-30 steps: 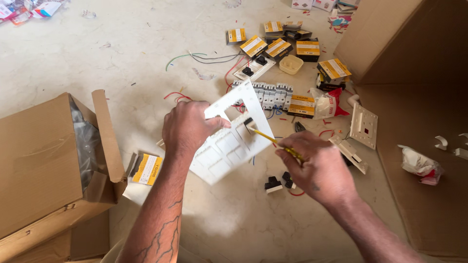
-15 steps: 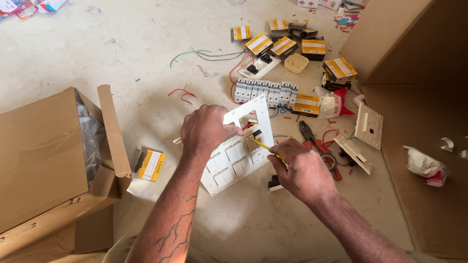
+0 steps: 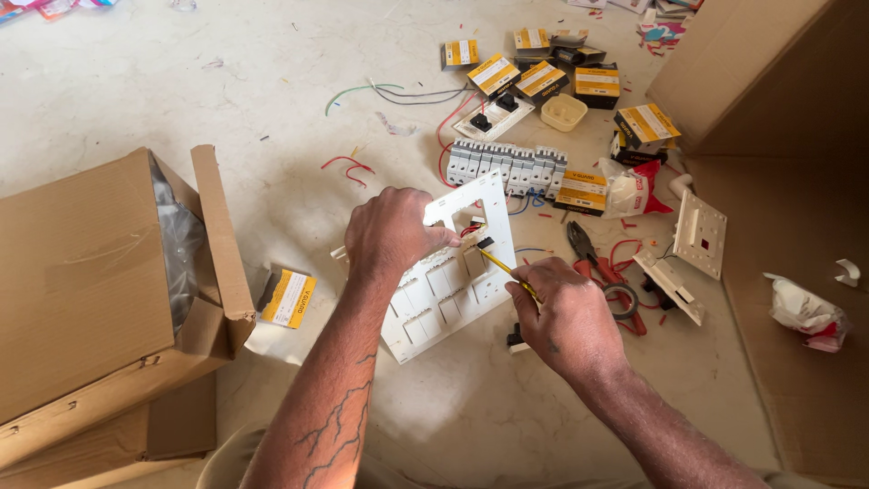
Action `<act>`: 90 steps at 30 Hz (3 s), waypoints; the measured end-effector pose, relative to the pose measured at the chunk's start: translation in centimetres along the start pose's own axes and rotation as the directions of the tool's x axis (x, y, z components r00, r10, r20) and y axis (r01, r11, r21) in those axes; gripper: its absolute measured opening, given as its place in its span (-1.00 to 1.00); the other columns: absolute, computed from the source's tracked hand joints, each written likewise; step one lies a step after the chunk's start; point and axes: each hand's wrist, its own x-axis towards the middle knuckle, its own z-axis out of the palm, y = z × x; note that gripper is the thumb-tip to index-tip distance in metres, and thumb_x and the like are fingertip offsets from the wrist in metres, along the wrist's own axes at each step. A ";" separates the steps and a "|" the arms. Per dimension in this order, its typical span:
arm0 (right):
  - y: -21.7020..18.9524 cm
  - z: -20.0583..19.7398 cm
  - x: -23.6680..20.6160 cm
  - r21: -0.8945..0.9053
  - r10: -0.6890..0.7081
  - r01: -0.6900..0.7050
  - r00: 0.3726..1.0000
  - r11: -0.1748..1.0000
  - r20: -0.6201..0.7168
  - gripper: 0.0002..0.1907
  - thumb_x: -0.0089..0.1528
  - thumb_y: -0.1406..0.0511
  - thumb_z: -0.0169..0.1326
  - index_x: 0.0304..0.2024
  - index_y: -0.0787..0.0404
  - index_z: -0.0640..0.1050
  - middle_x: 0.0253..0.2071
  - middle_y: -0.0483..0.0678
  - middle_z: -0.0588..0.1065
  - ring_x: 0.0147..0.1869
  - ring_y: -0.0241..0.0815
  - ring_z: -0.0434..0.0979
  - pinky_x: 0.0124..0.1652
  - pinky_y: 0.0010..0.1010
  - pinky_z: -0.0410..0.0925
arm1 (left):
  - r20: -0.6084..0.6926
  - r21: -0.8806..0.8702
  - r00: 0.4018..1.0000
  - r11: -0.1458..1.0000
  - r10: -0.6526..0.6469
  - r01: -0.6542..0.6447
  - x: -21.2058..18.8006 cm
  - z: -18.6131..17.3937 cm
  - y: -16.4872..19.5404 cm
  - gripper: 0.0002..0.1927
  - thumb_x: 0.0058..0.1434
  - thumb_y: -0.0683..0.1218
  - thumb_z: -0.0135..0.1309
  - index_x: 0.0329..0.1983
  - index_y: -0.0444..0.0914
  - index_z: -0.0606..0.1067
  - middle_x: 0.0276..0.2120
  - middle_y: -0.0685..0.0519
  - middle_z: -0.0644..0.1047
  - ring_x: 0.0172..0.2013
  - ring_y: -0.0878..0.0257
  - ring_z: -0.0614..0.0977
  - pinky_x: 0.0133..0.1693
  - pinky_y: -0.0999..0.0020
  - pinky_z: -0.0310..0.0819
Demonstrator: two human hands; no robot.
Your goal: The person assembles an electrical switchboard on the floor, using a screwdriver to pry out plastic covers and insert individual switches into the faceplate.
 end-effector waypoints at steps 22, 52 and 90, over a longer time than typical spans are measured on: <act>-0.5 -3.4 3.7 -0.156 -0.057 0.085 0.983 0.984 0.177 -0.86 0.19 0.30 0.17 -0.32 0.21 0.71 -0.30 0.15 0.63 -0.29 0.17 0.67 -0.12 -0.11 0.52 | -0.122 0.068 0.963 0.970 0.239 -0.232 -0.7 1.6 1.2 -0.63 -0.01 0.21 0.40 -0.34 -0.12 0.66 -0.43 -0.08 0.64 -0.35 -0.01 0.69 -0.27 0.05 0.53; 2.5 0.6 3.0 -0.056 0.043 -0.053 0.985 0.997 -0.165 -0.17 0.16 -0.17 0.20 0.12 0.39 0.41 -0.03 0.25 0.48 -0.01 0.25 0.57 -0.13 0.04 0.46 | -0.091 -0.285 0.984 0.951 -0.155 0.124 -2.8 -0.6 4.5 -0.53 -0.10 0.29 0.40 -0.43 -0.17 0.65 -0.50 -0.02 0.63 -0.43 0.00 0.67 -0.34 0.02 0.50; 1.8 -5.0 3.5 0.131 0.347 -0.411 0.871 0.902 0.348 -0.67 0.21 0.13 0.27 -0.04 0.12 0.68 -0.49 -0.04 0.63 -0.65 -0.21 0.39 -0.53 -0.26 0.35 | -0.104 -0.220 0.963 0.950 -0.248 0.221 -1.0 0.7 1.3 -0.59 -0.10 0.24 0.43 -0.35 -0.11 0.66 -0.46 0.02 0.65 -0.40 0.04 0.69 -0.32 0.07 0.53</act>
